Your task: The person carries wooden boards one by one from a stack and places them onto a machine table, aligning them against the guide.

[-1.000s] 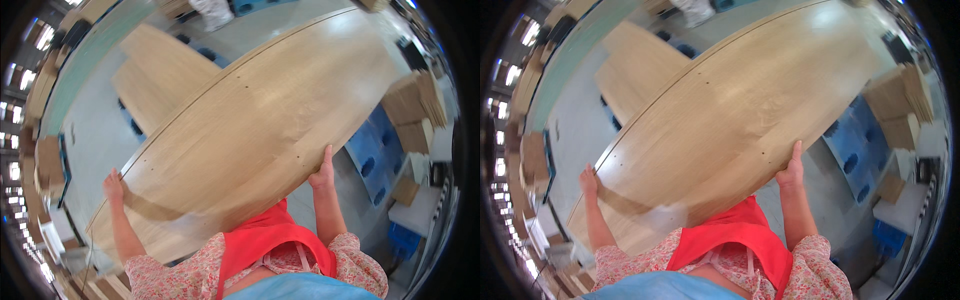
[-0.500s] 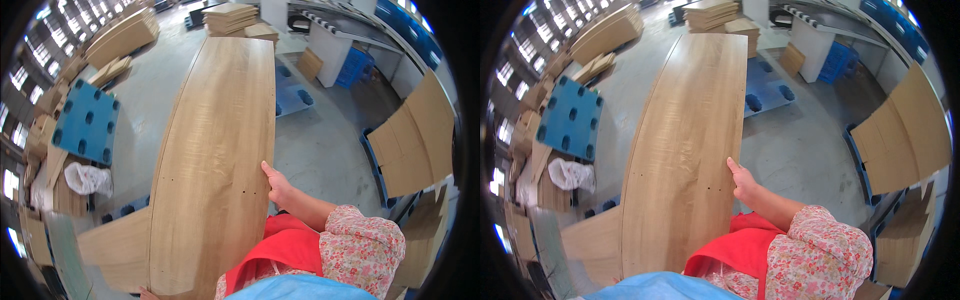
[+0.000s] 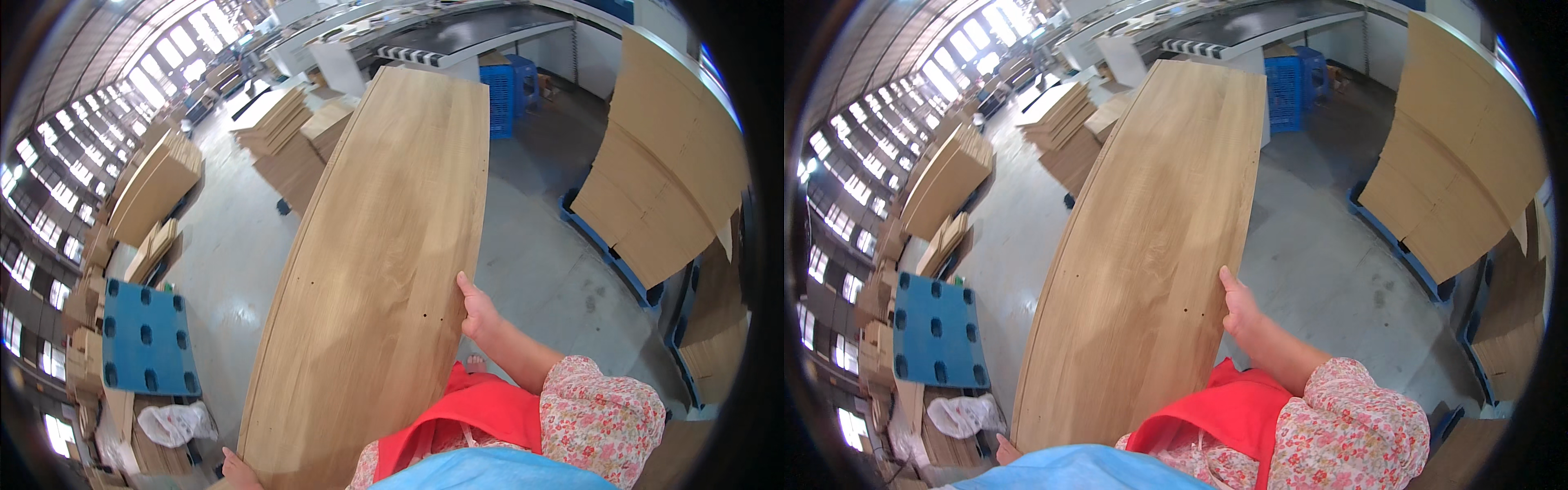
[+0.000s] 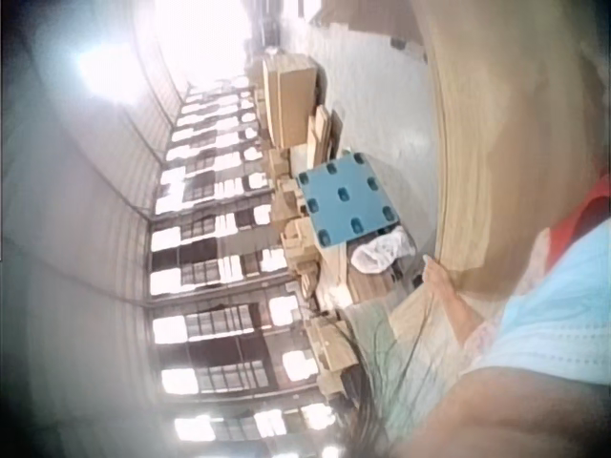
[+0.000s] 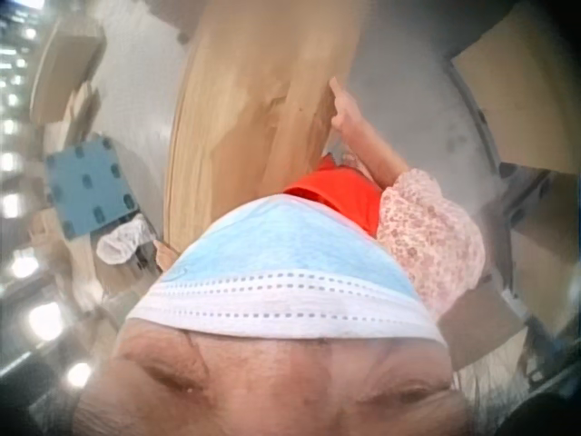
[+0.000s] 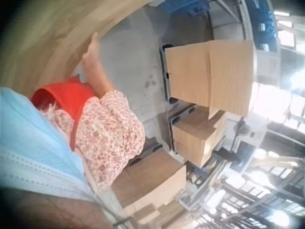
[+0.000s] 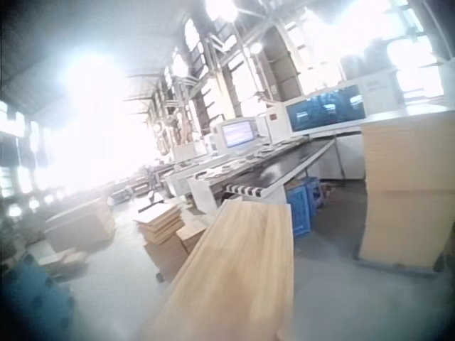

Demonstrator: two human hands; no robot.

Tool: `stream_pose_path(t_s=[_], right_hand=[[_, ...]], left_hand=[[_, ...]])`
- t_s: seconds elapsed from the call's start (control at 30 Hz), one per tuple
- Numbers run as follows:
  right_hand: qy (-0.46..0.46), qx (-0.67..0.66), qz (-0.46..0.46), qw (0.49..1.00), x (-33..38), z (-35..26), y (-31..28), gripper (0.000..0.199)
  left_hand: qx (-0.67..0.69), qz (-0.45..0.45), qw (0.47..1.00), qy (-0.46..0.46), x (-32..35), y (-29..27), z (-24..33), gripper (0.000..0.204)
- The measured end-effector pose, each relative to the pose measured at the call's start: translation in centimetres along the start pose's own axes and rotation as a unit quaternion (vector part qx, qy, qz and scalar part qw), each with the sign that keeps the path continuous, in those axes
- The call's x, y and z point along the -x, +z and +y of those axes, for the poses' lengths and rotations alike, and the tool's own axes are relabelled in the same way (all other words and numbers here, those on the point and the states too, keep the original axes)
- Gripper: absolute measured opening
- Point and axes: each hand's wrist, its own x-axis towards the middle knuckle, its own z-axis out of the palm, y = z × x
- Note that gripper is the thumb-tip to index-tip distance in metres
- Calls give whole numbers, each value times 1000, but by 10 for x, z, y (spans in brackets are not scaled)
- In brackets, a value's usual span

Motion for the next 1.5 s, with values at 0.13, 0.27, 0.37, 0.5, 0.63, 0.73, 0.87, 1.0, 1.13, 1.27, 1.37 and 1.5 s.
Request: stream_pose_path(t_s=[0.13,0.27,0.37,0.5,0.63,0.73,0.87,1.0,1.13,1.27,1.37,1.5], right_hand=[[-66,-28,21,997,24,0,62,43],[-109,-64,31,991,33,19,127,43],[-136,-72,47,987,24,20,160,43],[-172,-121,43,977,10,12,184,44],[-205,-147,54,966,22,-48,200,44],[-207,-189,78,957,16,-74,184,44],[-218,-231,97,943,-57,-162,88,45],[-223,-258,91,936,-181,-307,-7,43],[-210,-290,112,927,-252,-375,-50,40],[-192,-316,106,923,-288,-446,-50,40],[-213,-290,131,924,-341,-496,-64,40],[-202,-306,127,922,-411,-561,-87,42]], left_hand=[[38,-7,998,44,-110,5,4,53],[75,0,991,112,-229,12,15,60],[109,-71,988,86,-296,25,36,58],[159,-2,965,209,-395,60,75,58],[155,-107,968,165,-410,44,178,59],[169,-79,960,211,-426,44,237,60],[142,-79,958,238,-384,73,387,59],[138,-67,951,269,-320,149,588,58],[139,-68,943,294,-306,173,709,57],[138,-49,931,336,-308,191,797,55],[146,-43,933,325,-311,216,864,53],[149,-29,918,367,-326,257,970,50]])
